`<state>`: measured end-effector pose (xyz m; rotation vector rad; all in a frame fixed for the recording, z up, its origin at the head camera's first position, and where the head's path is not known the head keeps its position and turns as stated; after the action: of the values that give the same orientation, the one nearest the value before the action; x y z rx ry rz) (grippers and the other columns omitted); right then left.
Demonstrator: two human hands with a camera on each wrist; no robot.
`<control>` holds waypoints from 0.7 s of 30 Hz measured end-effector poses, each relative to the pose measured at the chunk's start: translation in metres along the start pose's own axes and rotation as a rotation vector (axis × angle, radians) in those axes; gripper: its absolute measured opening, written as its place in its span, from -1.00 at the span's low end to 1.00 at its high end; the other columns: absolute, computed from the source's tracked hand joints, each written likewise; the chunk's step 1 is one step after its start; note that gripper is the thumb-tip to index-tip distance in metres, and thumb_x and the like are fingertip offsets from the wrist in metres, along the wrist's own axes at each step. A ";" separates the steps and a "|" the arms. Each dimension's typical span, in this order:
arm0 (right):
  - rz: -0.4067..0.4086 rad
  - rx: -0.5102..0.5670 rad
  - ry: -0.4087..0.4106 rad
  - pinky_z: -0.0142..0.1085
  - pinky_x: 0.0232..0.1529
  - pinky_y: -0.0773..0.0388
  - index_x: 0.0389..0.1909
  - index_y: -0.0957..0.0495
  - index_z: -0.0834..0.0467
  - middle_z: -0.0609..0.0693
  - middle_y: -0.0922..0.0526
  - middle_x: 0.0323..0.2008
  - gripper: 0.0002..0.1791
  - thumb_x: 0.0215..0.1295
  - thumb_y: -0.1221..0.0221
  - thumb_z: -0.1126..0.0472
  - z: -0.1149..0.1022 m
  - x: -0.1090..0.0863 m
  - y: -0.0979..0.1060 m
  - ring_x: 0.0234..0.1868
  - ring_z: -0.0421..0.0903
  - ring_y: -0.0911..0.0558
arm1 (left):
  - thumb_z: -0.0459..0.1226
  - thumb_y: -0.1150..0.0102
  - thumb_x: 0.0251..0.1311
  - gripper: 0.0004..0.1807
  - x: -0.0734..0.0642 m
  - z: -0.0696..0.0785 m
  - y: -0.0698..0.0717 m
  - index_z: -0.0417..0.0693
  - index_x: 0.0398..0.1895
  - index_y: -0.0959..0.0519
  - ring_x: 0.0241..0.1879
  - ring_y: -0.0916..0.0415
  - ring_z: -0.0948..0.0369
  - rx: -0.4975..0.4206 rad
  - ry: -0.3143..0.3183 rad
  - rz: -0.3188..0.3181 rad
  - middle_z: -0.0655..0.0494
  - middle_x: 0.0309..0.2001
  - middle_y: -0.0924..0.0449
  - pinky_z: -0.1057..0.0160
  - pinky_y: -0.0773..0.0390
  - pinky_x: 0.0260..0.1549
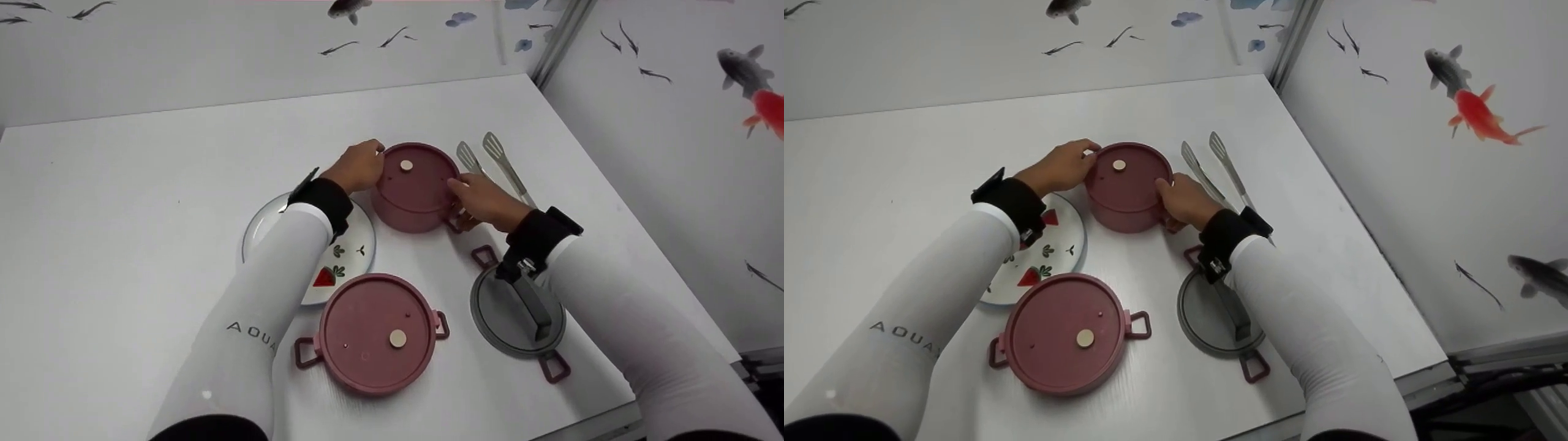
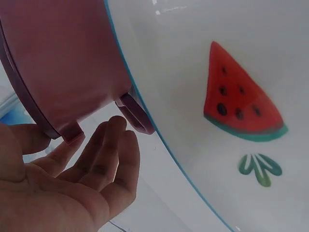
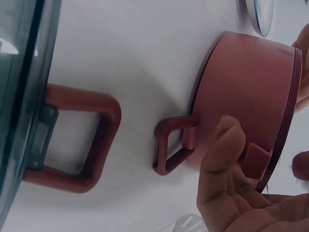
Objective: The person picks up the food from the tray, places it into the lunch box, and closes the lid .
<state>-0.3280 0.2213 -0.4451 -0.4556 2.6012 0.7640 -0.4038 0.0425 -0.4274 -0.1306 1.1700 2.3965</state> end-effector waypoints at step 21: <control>0.210 0.037 0.218 -0.40 -0.53 -0.33 0.33 -0.44 0.18 -0.06 -0.56 -0.54 -0.56 0.53 0.14 0.24 -0.032 -0.031 0.028 -0.57 -0.25 -0.42 | -0.18 0.30 0.58 -0.55 -0.050 0.031 0.025 -0.14 0.37 -0.35 0.03 -0.45 0.18 -0.017 -0.156 0.090 -0.02 0.11 -0.52 0.25 -0.49 -0.01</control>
<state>-0.3215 0.2314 -0.3939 -0.2699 2.8965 0.7685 -0.3671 0.0347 -0.3754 0.1041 1.1053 2.4452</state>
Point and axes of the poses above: each hand's wrist, its own x-axis towards the middle knuckle, its own y-axis out of the back of the hand, z = x × y, the point moved 10 cm from there along x, towards the middle knuckle
